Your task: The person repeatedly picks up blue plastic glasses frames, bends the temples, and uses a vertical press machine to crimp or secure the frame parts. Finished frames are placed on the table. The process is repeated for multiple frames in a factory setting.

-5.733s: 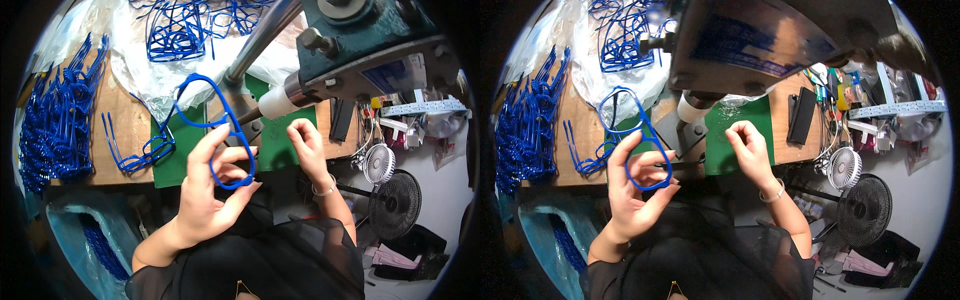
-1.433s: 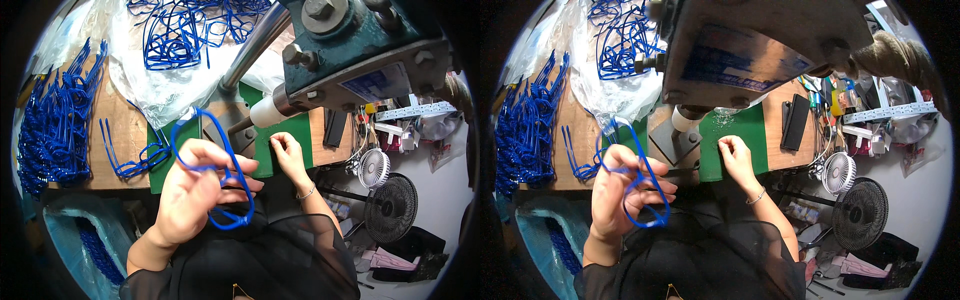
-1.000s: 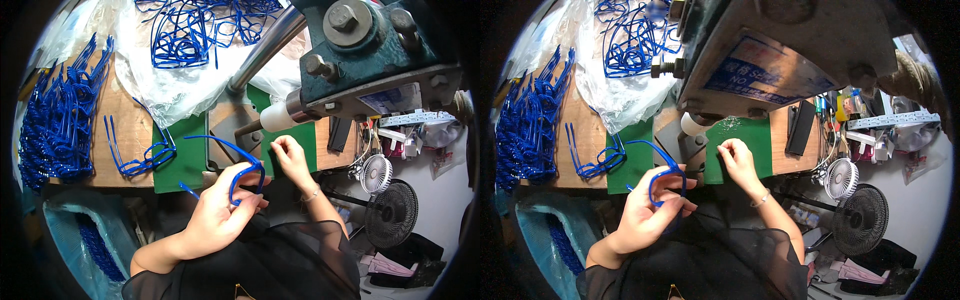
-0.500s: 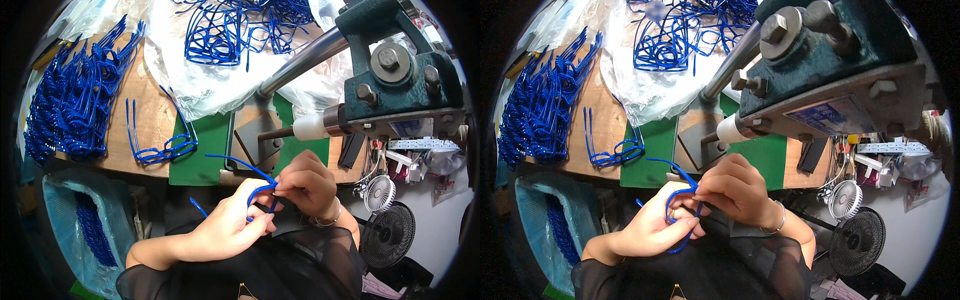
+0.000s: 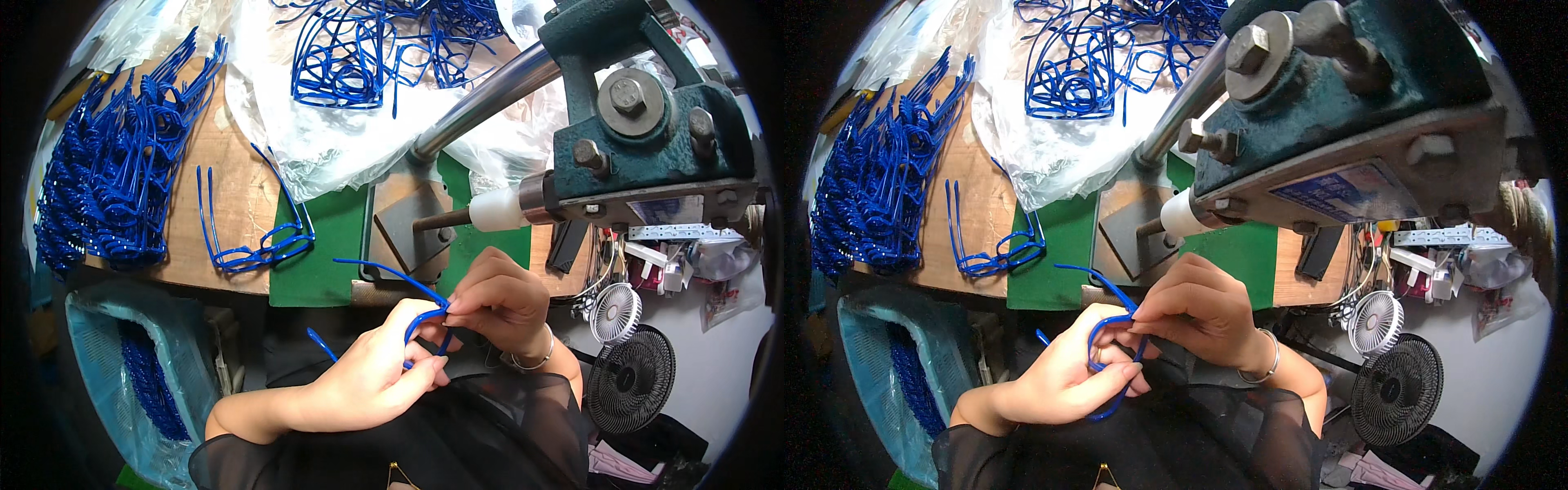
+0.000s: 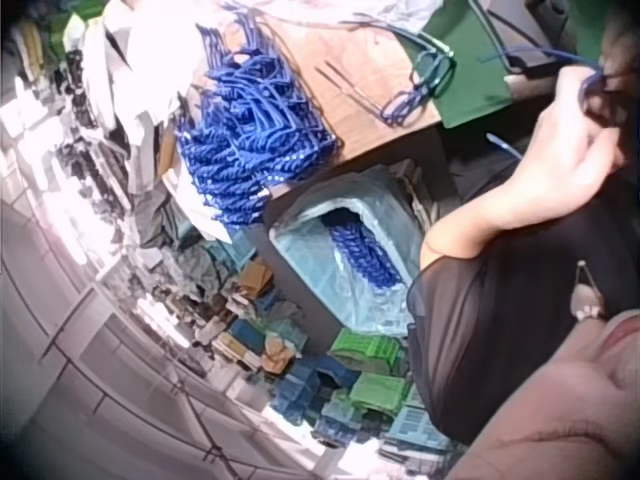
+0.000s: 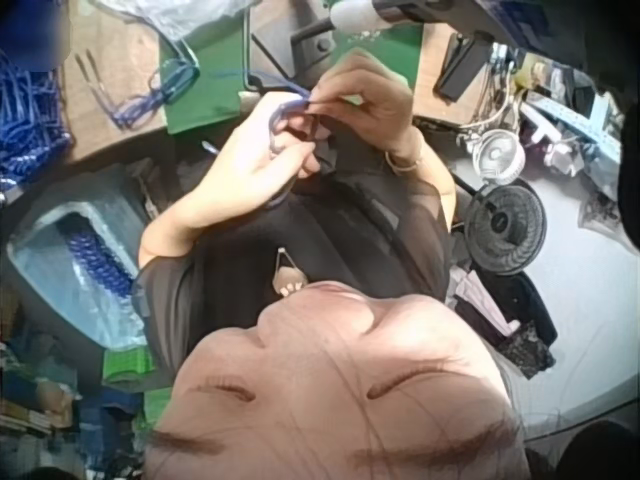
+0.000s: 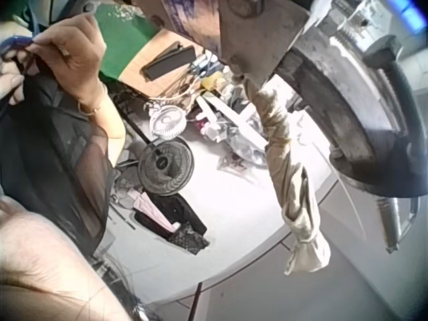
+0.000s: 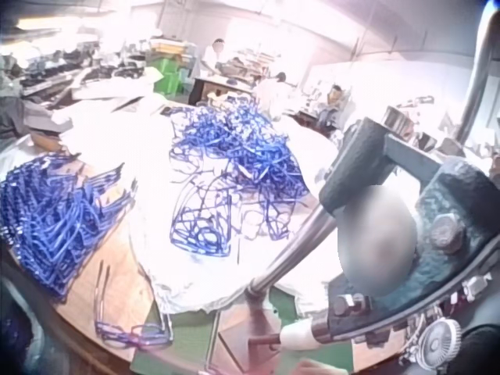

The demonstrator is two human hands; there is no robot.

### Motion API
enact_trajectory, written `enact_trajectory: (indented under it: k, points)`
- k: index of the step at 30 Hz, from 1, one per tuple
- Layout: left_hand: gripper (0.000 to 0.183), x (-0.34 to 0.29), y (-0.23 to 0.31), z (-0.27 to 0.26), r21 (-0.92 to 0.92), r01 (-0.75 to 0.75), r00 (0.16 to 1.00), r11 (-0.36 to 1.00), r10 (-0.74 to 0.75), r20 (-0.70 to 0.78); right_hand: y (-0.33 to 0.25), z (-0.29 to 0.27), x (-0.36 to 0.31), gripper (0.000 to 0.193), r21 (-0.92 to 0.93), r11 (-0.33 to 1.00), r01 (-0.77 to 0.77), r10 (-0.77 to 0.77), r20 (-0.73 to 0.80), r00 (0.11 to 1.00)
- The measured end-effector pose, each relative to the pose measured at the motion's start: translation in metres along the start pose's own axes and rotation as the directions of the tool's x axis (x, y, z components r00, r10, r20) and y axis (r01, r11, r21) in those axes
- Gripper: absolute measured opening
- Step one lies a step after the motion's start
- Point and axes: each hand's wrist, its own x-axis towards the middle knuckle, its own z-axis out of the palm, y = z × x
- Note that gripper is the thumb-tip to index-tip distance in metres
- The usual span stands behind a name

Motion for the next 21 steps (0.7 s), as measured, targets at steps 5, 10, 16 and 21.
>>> enact_trajectory:
  k: [5,10,16,21]
  points:
    - [0.041,0.000,-0.002,0.002,0.039,-0.029,1.000,0.999,0.029,0.009,-0.003,0.001,-0.005,0.016,0.153,0.979,-0.132,0.137,-0.024,0.990]
    - [0.042,0.006,0.006,0.006,-0.117,0.018,1.000,0.993,-0.018,0.000,-0.002,-0.008,-0.006,0.019,0.137,0.990,-0.021,0.036,-0.110,0.993]
    - [0.039,0.042,0.050,0.010,-0.016,-0.181,0.972,0.983,0.176,-0.153,0.007,-0.012,-0.013,0.016,0.119,0.977,-0.175,0.208,-0.377,0.902]
    - [0.041,0.053,0.057,0.013,-0.021,-0.214,0.958,0.977,0.206,-0.198,0.010,-0.027,-0.019,0.015,0.089,0.971,-0.221,0.238,-0.457,0.857]
